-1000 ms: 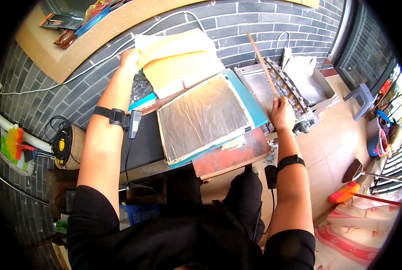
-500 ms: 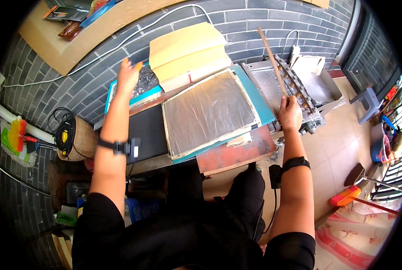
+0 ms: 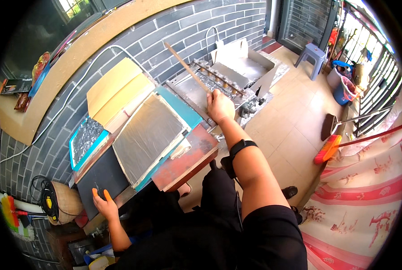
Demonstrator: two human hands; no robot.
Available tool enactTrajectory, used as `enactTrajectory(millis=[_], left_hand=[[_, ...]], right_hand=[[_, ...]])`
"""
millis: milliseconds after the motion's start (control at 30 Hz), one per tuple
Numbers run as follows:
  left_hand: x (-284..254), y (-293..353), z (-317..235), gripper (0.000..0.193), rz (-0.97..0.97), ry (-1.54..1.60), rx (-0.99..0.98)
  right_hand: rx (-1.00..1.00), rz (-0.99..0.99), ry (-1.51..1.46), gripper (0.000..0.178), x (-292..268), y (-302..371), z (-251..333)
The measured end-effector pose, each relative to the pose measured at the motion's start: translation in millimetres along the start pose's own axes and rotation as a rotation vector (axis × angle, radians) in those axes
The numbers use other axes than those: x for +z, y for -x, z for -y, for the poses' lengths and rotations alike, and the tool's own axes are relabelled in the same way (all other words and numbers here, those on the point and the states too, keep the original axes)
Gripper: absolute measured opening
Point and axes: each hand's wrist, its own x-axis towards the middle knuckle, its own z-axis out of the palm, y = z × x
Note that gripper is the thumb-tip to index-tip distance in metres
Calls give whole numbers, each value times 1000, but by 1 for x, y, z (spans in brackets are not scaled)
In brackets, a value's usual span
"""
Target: The person applies aluminum foil to a rectangular frame using a wooden stick to smooth it out. They repeatedly peel back the foil, adjust its position, and press it down onto the frame surface.
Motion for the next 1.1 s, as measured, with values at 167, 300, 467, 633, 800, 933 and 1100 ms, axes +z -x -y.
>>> enactTrajectory(millis=[167, 300, 467, 633, 800, 933, 1100], left_hand=[[3, -3, -5, 56, -66, -112, 7], [4, -2, -6, 55, -68, -130, -36], [2, -3, -9, 55, -39, -149, -79], [-4, -4, -18, 55, 5, -150, -116], [-2, -4, -14, 55, -4, -135, -100], [-1, -4, -16, 55, -10, -127, -88], [-2, -3, -15, 55, -17, -109, -84]], right_hand=[[-36, -38, -36, 33, -1, 3, -2], [-56, -54, -68, 32, 0, 2, -3], [-36, -15, -47, 33, -3, 2, -3], [-48, -18, -61, 34, -1, 2, -5], [-49, -18, -69, 33, -3, 3, -3], [-55, -27, -57, 33, -3, 3, -5], [-53, -35, -53, 33, -2, 3, -3]])
